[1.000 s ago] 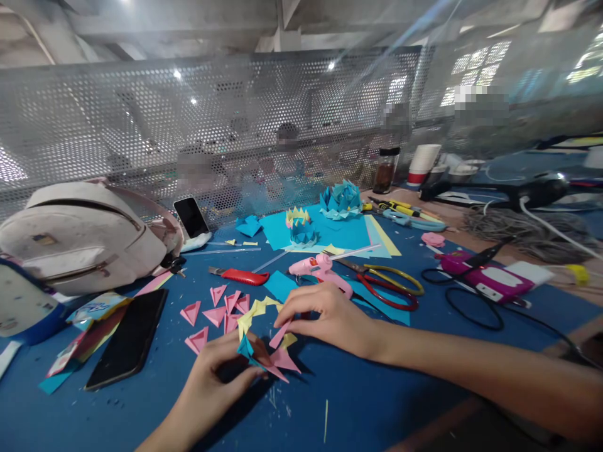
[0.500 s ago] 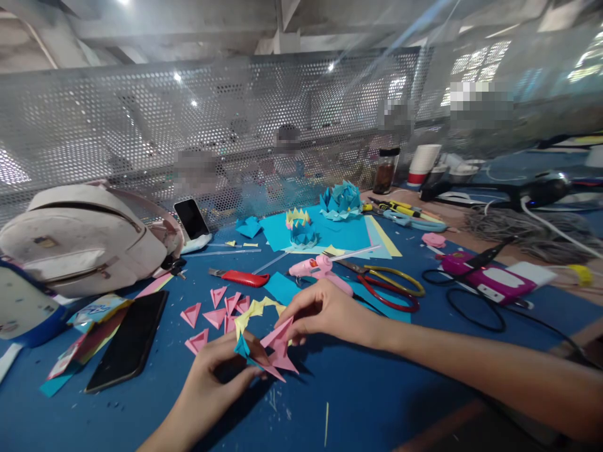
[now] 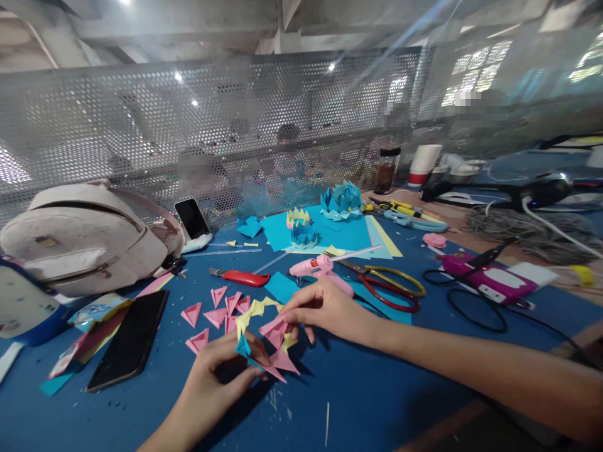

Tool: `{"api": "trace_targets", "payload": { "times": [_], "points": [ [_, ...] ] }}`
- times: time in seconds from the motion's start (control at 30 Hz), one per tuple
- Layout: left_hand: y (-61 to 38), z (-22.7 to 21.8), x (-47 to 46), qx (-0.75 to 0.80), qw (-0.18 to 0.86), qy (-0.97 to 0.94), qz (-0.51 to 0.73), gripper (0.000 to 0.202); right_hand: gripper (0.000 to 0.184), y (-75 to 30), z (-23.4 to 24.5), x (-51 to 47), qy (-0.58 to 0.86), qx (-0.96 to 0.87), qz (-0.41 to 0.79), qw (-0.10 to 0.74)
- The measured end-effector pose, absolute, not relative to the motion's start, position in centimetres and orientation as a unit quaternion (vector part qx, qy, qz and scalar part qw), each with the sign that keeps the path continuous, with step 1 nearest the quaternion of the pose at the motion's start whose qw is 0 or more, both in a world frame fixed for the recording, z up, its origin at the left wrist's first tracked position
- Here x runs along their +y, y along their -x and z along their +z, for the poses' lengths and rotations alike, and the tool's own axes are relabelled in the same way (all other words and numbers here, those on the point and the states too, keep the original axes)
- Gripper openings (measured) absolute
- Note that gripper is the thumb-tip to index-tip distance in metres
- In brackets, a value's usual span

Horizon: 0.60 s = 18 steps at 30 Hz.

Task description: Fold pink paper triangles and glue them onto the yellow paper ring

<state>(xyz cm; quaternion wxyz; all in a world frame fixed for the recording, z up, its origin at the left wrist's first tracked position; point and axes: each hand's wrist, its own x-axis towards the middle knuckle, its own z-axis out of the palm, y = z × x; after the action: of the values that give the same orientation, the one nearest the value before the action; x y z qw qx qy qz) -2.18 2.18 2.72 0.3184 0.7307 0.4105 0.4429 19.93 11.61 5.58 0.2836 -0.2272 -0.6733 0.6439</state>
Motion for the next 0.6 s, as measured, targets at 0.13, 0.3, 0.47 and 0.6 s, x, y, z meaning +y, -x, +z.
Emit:
{"api": "trace_targets", "payload": {
  "times": [0.13, 0.3, 0.47, 0.6],
  "points": [
    [2.2, 2.7, 2.1, 0.410, 0.330, -0.727, 0.441, 0.016, 0.028, -20.1, 6.0, 11.4, 0.249, -0.710, 0.596, 0.279],
    [2.2, 2.6, 2.3, 0.401, 0.349, -0.722, 0.443, 0.019, 0.021, -20.4, 6.5, 11.1, 0.249, -0.818, 0.417, 0.308],
    [2.4, 2.5, 2.3, 0.399, 0.352, -0.723, 0.442, 0.016, 0.019, -20.9, 6.0, 11.0, 0.148, -0.913, 0.203, 0.322],
    [2.4, 2.7, 2.2, 0.392, 0.351, -0.730, 0.436, 0.018, 0.022, -21.1, 5.9, 11.2, 0.051, -0.957, -0.029, 0.285]
  ]
}}
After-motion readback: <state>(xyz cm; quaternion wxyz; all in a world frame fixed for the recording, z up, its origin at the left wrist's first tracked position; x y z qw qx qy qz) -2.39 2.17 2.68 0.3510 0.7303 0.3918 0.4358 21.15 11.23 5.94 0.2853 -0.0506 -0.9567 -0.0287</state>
